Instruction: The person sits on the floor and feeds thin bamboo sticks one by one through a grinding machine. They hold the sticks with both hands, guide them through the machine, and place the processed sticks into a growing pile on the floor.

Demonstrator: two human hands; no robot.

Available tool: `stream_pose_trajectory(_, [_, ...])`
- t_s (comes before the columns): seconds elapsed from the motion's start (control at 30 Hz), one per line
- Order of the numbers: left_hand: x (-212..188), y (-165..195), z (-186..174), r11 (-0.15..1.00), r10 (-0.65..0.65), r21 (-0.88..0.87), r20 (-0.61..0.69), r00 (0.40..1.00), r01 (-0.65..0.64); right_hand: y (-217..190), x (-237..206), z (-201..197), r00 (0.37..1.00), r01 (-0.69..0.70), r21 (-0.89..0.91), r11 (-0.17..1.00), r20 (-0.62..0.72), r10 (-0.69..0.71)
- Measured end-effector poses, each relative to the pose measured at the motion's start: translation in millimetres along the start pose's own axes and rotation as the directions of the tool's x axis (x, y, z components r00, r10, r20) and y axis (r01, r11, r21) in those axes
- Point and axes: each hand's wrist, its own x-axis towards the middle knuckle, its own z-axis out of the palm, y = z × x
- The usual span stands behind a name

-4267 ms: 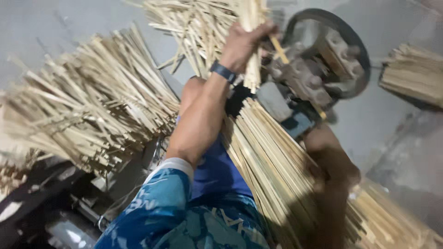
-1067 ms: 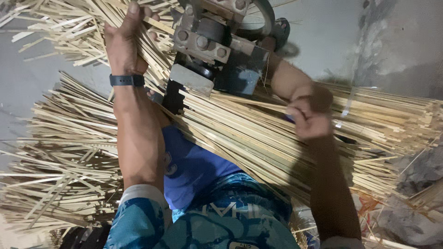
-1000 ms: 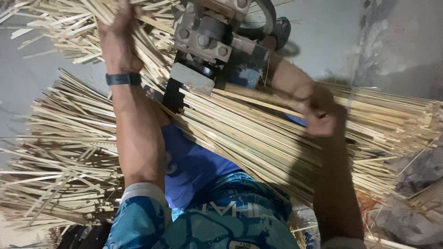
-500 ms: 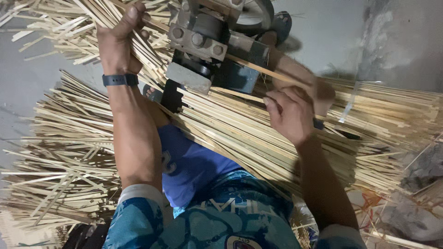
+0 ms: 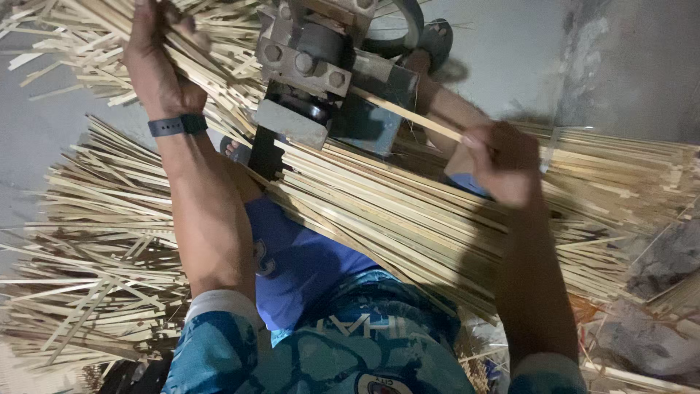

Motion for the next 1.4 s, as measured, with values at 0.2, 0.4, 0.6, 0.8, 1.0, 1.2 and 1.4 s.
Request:
stream_pose_trajectory(0.2, [-2.5,3.8,0.9,0.894,-0.011,0.440,-0.161,0.987,0.082,-82.5,47.0,49.9,0.989,0.108,-0.504,0.857,-0.037,-0.146])
stream_pose_trajectory(0.4, [-12.1,-1.5,28.2,0.926,-0.033,0.378,0.069,0.997,0.005,-93.1,21.6,45.9,0.973,-0.001,-0.335,0.942,0.216,0.078])
stream_pose_trajectory(0.6, [-14.1,0.3,36.4,0.946,-0.086,0.320,0.074,0.994,0.058,-71.0,0.9,35.7,0.959,-0.136,-0.178,0.975,0.223,0.175])
stream_pose_trajectory(0.8, [-10.6,-1.9,23.1,0.978,-0.028,0.208,0.004,1.000,0.026,-58.6,-11.4,32.3,0.983,0.006,-0.102,0.995,0.184,0.013])
stream_pose_trajectory(1.0, [-0.6,1.4,0.8,0.975,0.058,0.219,-0.109,0.992,-0.033,-25.0,-21.4,1.6,0.998,0.061,-0.192,0.979,-0.021,-0.066])
stream_pose_trajectory(1.2, [-8.8,-4.6,2.6,0.940,-0.006,0.342,-0.020,1.000,0.013,-34.9,20.1,-2.3,0.989,-0.135,-0.274,0.952,0.015,0.145])
stream_pose_trajectory(1.4, [-9.8,-9.6,21.2,0.903,-0.032,0.429,0.082,0.996,-0.006,-92.6,47.4,53.9,0.933,0.256,-0.561,0.787,-0.070,-0.353])
